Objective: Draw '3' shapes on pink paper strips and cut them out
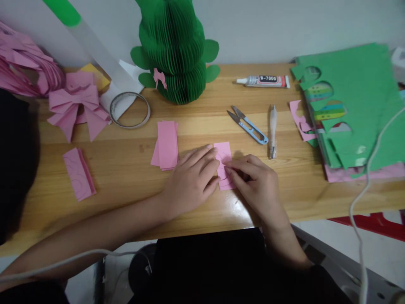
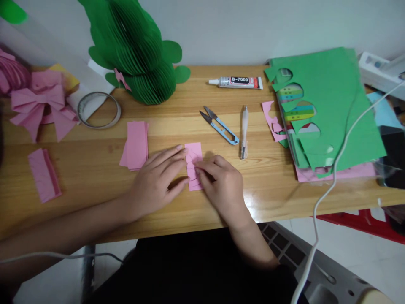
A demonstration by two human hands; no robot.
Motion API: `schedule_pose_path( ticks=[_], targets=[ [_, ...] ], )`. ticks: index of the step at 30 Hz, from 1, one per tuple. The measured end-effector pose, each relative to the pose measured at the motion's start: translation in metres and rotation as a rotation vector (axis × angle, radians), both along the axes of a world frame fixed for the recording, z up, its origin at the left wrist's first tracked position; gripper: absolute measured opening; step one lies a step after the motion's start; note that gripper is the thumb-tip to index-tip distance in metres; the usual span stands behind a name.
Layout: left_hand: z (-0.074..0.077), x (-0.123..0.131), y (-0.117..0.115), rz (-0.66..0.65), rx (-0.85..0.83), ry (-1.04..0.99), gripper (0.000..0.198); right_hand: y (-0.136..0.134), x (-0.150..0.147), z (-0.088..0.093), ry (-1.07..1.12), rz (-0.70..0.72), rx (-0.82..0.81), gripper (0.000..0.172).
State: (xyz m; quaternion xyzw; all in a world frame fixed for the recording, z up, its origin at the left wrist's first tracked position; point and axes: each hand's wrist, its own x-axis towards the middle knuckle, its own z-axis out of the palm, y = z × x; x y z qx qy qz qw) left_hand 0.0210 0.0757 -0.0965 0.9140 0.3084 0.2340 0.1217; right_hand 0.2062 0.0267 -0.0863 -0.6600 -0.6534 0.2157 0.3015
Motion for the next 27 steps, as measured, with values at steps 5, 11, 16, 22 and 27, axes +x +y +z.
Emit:
schedule_pose_path(
  ticks=[5, 11, 16, 22, 27],
  targets=[
    [-0.0004, -0.0009, -0.0002, -0.001, -0.003, 0.001, 0.015, 0.0004, -0.0001, 0.0011, -0.01, 0.001, 0.001, 0.015],
    [0.0003, -0.0005, 0.0, -0.009, 0.004, 0.01, 0.012, -0.0009, -0.0009, 0.0041, 0.003, -0.009, -0.039, 0.016],
    [0.0005, -0.0007, 0.0001, -0.015, 0.016, 0.003, 0.014, -0.0008, -0.0005, 0.0041, -0.005, -0.015, -0.055, 0.018],
    [0.001, -0.0007, 0.0002, -0.013, 0.01, -0.001, 0.014, -0.0008, -0.0009, 0.004, -0.019, -0.006, -0.032, 0.017],
    [0.0016, -0.0007, -0.0002, -0.007, 0.027, -0.016, 0.012, -0.0011, -0.0011, 0.0043, -0.02, -0.005, -0.024, 0.016]
  ],
)
